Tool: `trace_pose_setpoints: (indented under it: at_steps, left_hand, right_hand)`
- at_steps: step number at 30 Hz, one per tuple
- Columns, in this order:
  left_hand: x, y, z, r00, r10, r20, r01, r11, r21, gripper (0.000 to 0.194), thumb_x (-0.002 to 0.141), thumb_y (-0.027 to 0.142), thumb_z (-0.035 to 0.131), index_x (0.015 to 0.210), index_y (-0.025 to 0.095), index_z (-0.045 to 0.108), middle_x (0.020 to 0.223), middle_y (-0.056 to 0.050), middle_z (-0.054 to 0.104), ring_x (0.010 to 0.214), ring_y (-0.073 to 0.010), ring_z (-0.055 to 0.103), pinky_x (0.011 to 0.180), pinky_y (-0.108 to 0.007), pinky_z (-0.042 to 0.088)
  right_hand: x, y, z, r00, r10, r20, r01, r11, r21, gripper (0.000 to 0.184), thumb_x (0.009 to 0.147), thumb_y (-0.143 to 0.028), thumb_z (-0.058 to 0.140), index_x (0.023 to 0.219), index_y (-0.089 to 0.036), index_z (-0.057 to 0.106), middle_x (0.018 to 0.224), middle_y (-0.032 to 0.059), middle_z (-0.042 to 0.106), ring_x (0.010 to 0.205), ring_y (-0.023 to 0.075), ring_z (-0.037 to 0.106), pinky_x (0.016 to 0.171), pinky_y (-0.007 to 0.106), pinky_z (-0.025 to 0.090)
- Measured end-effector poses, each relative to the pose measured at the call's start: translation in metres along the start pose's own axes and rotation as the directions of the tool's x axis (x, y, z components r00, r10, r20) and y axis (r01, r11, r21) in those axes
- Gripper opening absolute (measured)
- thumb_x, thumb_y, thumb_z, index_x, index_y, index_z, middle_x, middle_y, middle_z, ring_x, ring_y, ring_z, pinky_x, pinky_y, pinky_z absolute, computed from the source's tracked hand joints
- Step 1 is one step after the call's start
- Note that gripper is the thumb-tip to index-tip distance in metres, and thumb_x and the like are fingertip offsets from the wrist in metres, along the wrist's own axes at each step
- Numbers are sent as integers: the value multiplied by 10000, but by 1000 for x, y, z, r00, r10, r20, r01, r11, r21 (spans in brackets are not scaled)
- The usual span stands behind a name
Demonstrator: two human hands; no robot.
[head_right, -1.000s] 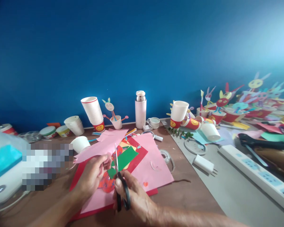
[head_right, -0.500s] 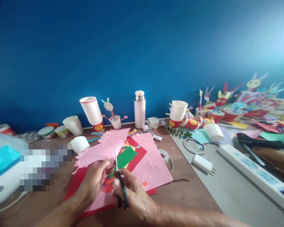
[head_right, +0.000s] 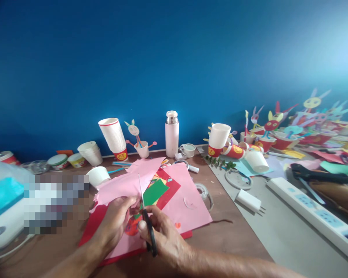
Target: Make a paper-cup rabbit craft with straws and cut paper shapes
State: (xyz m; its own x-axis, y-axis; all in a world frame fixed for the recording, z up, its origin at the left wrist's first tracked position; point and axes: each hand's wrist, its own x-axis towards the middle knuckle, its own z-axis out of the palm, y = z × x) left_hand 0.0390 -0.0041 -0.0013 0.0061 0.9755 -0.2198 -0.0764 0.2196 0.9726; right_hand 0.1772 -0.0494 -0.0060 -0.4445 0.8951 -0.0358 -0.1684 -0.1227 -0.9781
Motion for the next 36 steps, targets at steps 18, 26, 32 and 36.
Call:
trace_pose_setpoints:
  at_steps: [18, 26, 32, 36]
  left_hand:
    - [-2, 5, 0, 1000, 18, 16, -18, 1000, 14, 215, 662, 327, 562, 524, 170, 516, 507, 35, 497, 486, -108, 458, 517, -224, 384]
    - [-2, 13, -1, 1000, 26, -2, -26, 999, 32, 235, 661, 323, 564, 501, 159, 511, 497, 26, 493, 485, -108, 453, 509, -231, 374]
    - [0, 15, -3, 999, 35, 13, -35, 999, 9, 217, 664, 312, 557, 504, 167, 532, 504, 20, 500, 511, -127, 469, 530, -246, 385]
    - [-2, 21, -3, 999, 40, 13, -40, 998, 41, 226, 665, 313, 540, 482, 180, 536, 494, 17, 514, 511, -132, 474, 540, -249, 385]
  right_hand:
    - [2, 3, -3, 1000, 7, 6, -7, 999, 32, 452, 740, -536, 523, 991, -165, 454, 618, -39, 432, 497, 65, 408, 450, 176, 331]
    - [7, -1, -6, 1000, 26, -8, -26, 999, 45, 483, 680, -555, 575, 918, -153, 453, 577, -48, 436, 462, 62, 410, 440, 186, 348]
    - [13, -1, -16, 999, 8, 48, -9, 1000, 18, 470, 703, -547, 556, 926, -142, 475, 599, -27, 485, 469, 79, 475, 447, 204, 388]
    - [18, -3, -26, 994, 23, 108, -23, 1000, -7, 484, 698, -555, 557, 940, -144, 474, 608, -32, 485, 476, 77, 480, 467, 210, 398]
